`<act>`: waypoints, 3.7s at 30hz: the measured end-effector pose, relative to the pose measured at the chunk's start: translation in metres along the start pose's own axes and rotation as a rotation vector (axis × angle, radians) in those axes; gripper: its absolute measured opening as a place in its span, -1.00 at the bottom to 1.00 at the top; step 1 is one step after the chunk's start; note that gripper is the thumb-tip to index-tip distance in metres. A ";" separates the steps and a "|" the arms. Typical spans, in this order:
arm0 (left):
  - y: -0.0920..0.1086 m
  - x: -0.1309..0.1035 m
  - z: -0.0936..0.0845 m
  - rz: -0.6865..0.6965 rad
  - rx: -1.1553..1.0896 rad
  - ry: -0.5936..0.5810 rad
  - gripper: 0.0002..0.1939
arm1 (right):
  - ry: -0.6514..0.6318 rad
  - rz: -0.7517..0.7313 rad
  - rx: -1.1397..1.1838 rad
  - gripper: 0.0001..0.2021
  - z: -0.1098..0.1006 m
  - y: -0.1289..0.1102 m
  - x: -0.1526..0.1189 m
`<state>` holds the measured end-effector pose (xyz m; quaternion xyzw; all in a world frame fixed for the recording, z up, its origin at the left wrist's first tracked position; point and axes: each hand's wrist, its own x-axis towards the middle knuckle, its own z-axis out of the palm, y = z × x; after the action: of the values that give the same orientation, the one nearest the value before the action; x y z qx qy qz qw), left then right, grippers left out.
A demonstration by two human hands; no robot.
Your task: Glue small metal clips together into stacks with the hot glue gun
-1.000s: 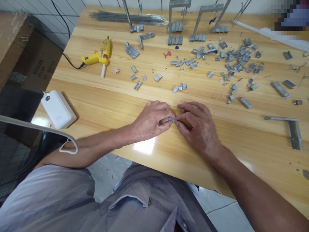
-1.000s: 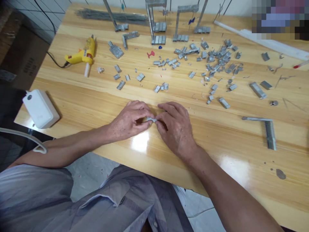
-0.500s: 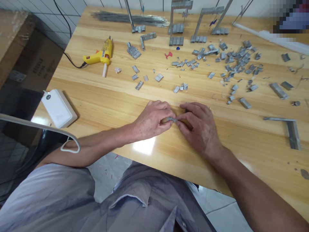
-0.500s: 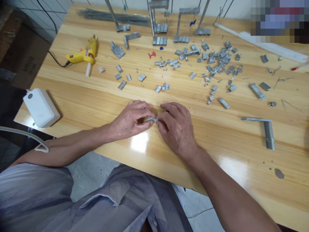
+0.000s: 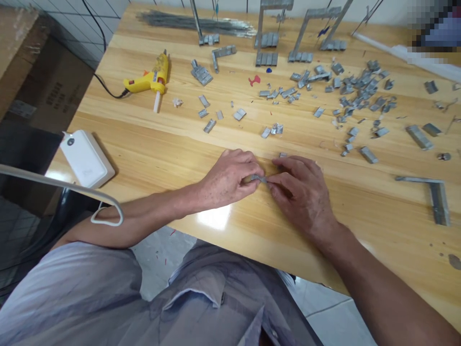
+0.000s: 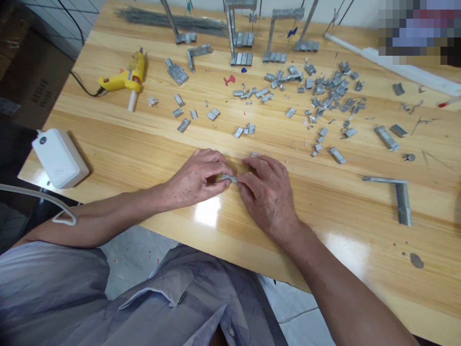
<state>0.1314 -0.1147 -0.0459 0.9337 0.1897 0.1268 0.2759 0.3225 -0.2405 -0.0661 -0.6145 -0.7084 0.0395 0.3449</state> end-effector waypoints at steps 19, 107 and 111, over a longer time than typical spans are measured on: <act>0.000 0.000 0.001 -0.001 -0.009 0.006 -0.88 | 0.047 -0.016 -0.034 -0.90 0.005 -0.003 0.002; 0.006 -0.007 0.006 0.185 0.353 0.134 -0.83 | 0.051 -0.035 -0.047 -0.91 0.008 -0.001 0.001; 0.004 -0.005 0.006 0.157 0.298 0.110 -0.89 | 0.049 -0.026 -0.037 -0.91 0.007 -0.001 0.001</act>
<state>0.1298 -0.1231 -0.0487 0.9679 0.1476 0.1693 0.1132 0.3174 -0.2369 -0.0705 -0.6121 -0.7085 0.0070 0.3512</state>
